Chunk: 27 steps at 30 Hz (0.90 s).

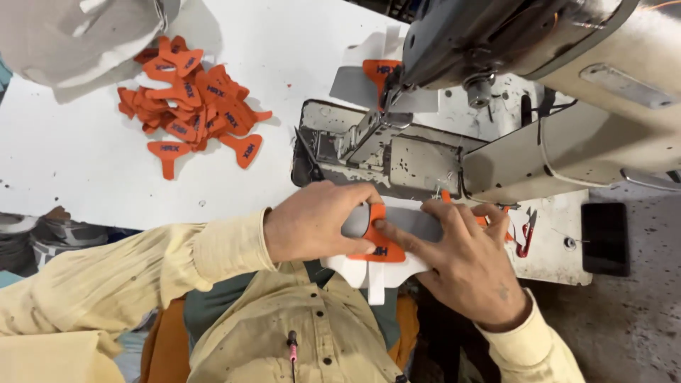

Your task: The person repeatedly picks up white fabric pieces and orange tags, aligns them under the sewing machine needle, and sews them together. After each stitch, the person cuts the thread with scissors and sets the finished piece aside. The process is repeated for multiple units throughout the clip.

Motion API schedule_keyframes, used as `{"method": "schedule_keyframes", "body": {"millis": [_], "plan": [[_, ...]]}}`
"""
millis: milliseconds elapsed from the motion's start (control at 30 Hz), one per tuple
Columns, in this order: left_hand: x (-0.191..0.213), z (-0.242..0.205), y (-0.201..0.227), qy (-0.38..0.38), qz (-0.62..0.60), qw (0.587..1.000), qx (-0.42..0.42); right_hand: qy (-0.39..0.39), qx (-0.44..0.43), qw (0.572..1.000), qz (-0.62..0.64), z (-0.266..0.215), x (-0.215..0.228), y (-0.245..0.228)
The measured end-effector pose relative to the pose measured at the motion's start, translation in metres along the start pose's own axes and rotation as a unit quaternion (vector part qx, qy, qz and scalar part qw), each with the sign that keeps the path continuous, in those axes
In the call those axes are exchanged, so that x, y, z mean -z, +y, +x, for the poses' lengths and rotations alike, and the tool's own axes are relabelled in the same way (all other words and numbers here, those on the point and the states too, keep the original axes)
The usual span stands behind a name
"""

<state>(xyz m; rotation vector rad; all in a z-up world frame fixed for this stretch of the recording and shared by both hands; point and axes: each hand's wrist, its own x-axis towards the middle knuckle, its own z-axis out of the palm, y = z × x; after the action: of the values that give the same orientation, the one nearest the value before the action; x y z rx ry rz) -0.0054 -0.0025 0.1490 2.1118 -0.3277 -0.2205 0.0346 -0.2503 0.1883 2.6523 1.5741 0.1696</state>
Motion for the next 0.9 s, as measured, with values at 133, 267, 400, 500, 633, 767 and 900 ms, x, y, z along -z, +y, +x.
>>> {"method": "schedule_keyframes", "body": {"millis": [133,267,400,500,633,767,900], "plan": [[0.011,0.034,-0.034,0.029,0.074,0.997,-0.013,0.017,0.024,0.999,0.022,0.033,-0.019,0.032],[0.036,0.069,-0.052,0.102,0.108,0.987,-0.059,0.015,0.008,0.999,0.031,0.073,-0.027,0.06],[0.045,0.093,-0.072,0.067,0.082,0.994,-0.006,-0.053,-0.015,0.998,0.016,0.092,-0.03,0.073],[0.049,0.107,-0.082,0.07,0.059,0.995,-0.044,0.0,-0.009,0.998,0.065,0.092,-0.036,0.082],[0.056,0.113,-0.08,0.051,0.056,0.997,-0.022,-0.029,-0.055,0.995,0.083,0.096,-0.037,0.086],[0.062,0.113,-0.077,0.035,0.049,0.998,-0.009,0.018,-0.018,0.998,0.064,0.096,-0.038,0.086],[0.063,0.119,-0.084,0.04,0.037,0.997,-0.047,0.001,-0.035,0.999,0.039,0.098,-0.031,0.079]]}}
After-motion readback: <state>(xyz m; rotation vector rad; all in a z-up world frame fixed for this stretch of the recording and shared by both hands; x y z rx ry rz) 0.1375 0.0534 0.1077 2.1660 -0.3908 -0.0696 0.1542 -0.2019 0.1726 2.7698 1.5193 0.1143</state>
